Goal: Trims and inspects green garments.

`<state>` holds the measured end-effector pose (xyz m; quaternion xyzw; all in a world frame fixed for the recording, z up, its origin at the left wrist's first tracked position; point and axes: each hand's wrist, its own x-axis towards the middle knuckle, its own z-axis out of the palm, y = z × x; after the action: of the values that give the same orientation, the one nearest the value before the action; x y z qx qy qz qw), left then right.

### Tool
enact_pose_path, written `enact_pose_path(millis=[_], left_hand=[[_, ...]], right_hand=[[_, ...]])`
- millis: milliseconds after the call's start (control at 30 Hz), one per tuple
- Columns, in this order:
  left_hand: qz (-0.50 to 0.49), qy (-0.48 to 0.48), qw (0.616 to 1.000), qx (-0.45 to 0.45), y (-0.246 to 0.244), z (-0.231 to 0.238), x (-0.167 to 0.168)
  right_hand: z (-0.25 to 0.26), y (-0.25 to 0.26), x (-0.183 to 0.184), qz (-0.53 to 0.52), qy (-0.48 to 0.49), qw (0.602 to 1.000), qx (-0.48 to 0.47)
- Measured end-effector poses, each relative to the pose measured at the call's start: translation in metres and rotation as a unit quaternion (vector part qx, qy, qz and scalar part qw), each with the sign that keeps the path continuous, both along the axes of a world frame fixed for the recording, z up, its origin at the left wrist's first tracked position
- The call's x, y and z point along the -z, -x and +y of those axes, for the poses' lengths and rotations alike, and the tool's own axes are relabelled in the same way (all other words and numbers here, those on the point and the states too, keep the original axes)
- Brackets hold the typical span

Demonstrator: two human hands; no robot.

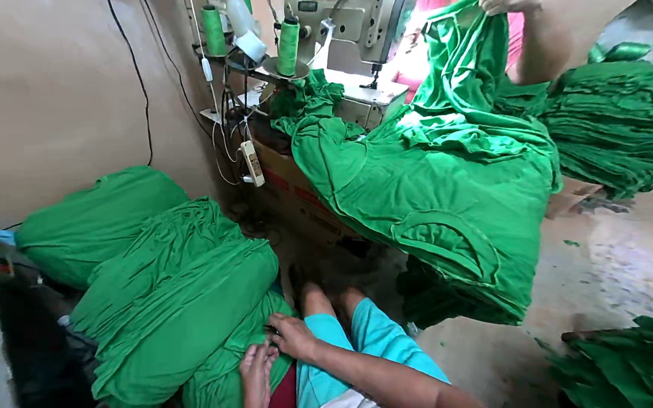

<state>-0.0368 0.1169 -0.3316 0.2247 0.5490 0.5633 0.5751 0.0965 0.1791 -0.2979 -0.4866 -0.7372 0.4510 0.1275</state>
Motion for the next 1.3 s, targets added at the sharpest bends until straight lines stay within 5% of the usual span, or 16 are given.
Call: enact_pose_path(millis=[333,567,700,933,1300], left_hand=[[0.021,0.040,0.999,-0.012,-0.003,0.006,-0.010],[-0.053,0.047,0.997,-0.028,0.005,0.005,-0.011],[-0.073,0.075,0.994,-0.037,0.006,0.008,-0.013],[-0.066,0.091,0.993,-0.033,0.008,0.010,-0.012],[-0.103,0.061,0.993,-0.020,0.014,0.007,-0.005]], right_hand=[[-0.001,-0.001,-0.003,0.022,0.013,0.998,0.062],[0.007,-0.008,0.017,0.151,0.012,0.972,0.178],[0.001,-0.005,0.011,0.137,0.040,0.976,0.165],[-0.003,-0.009,0.019,0.095,-0.076,0.989,0.089],[-0.003,0.000,0.013,-0.011,-0.018,0.999,0.029]])
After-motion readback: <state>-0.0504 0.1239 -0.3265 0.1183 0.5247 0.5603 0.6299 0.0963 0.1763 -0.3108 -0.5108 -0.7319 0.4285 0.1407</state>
